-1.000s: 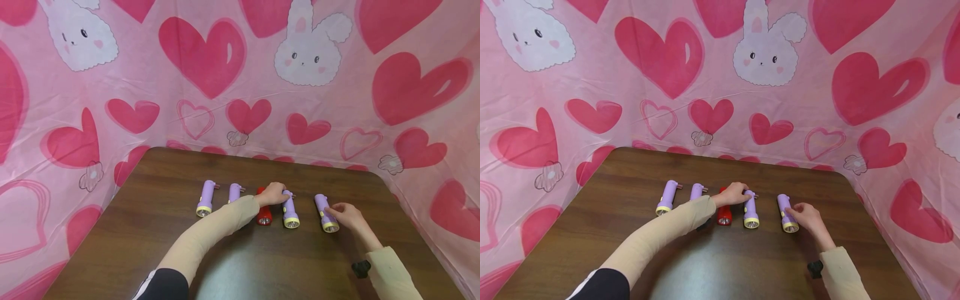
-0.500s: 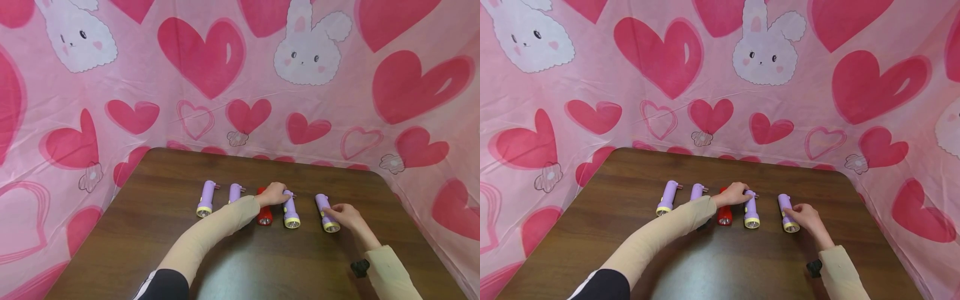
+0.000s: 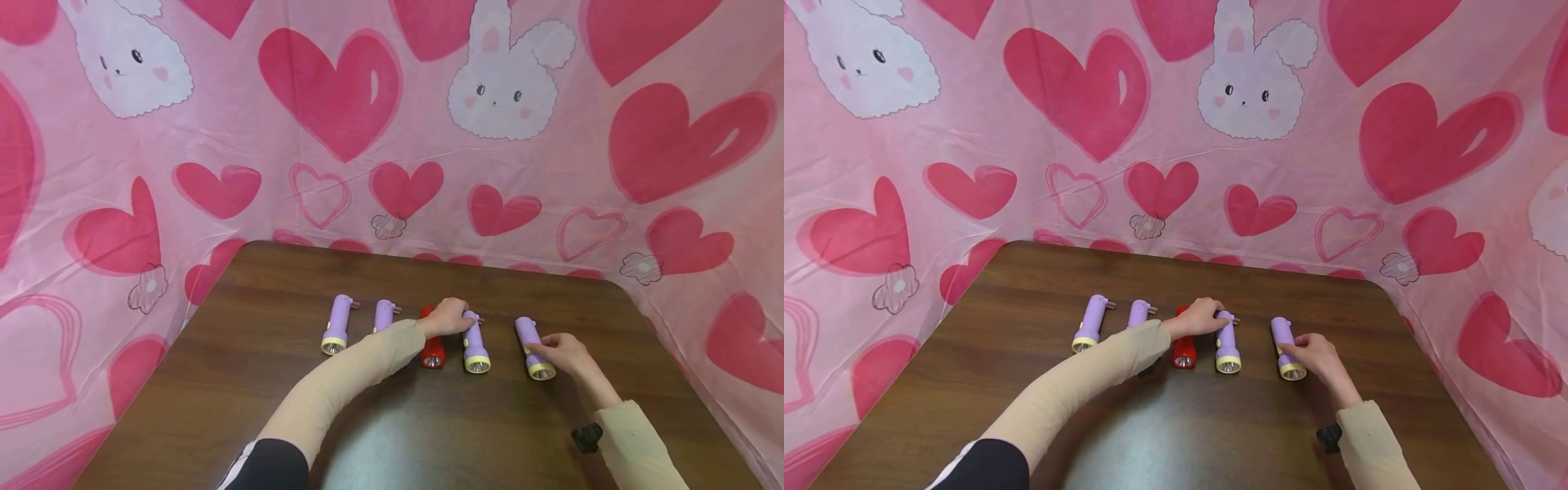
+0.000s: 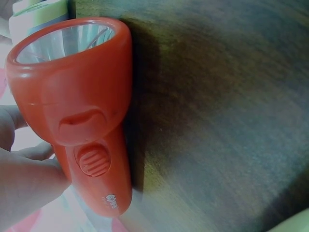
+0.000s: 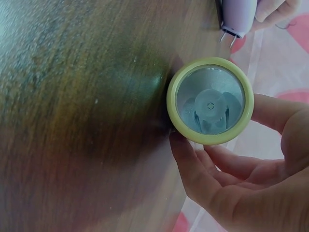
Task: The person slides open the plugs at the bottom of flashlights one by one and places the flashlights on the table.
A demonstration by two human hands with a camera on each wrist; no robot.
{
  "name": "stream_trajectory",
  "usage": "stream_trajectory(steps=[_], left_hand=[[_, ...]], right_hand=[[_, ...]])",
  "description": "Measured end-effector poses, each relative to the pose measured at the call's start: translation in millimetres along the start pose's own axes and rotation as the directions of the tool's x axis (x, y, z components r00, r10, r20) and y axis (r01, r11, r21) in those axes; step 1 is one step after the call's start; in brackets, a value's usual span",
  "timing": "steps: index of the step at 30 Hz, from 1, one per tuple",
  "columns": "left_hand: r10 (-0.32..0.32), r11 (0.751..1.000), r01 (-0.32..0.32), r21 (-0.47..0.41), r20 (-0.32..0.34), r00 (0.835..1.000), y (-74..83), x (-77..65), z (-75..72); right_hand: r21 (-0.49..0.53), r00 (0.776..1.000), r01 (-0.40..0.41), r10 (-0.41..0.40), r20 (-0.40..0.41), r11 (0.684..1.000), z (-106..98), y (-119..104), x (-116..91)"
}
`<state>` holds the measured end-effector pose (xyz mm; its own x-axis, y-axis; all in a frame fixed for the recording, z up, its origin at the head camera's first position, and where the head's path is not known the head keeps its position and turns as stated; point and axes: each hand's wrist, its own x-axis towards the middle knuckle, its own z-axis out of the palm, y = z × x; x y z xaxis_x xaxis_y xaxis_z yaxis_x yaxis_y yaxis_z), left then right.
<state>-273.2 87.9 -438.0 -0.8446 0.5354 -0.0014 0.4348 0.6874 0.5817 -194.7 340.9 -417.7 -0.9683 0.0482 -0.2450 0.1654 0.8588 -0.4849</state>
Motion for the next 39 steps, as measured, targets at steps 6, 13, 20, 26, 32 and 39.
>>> stream_trajectory(steps=[6,13,20,26,32,39], left_hand=[[-0.001,1.000,0.001,0.013,0.004,1.000,0.0,0.1,0.4],[0.005,1.000,-0.005,0.001,0.005,1.000,2.3,-4.1,-3.0],[0.004,1.000,-0.004,0.006,0.012,1.000,2.0,-3.5,-2.2],[0.009,1.000,-0.009,0.021,0.013,1.000,1.5,-3.5,-2.2],[0.014,1.000,-0.014,0.020,0.004,1.000,1.5,-3.4,-2.5],[0.027,0.999,-0.027,0.029,-0.003,1.000,1.5,-3.8,-3.0]], right_hand=[[0.015,1.000,-0.004,0.004,0.006,1.000,-0.1,0.1,-0.5],[0.024,1.000,-0.017,0.017,0.002,1.000,0.8,0.4,0.2],[0.040,0.999,-0.030,0.030,-0.014,0.999,1.7,0.5,-1.0],[0.056,0.999,-0.045,0.046,-0.016,0.997,2.3,-0.4,-2.4],[0.088,0.998,-0.051,0.054,-0.033,0.995,2.4,-1.8,-4.1],[0.127,0.997,-0.055,0.062,-0.051,0.990,2.3,-5.0,-8.8]])
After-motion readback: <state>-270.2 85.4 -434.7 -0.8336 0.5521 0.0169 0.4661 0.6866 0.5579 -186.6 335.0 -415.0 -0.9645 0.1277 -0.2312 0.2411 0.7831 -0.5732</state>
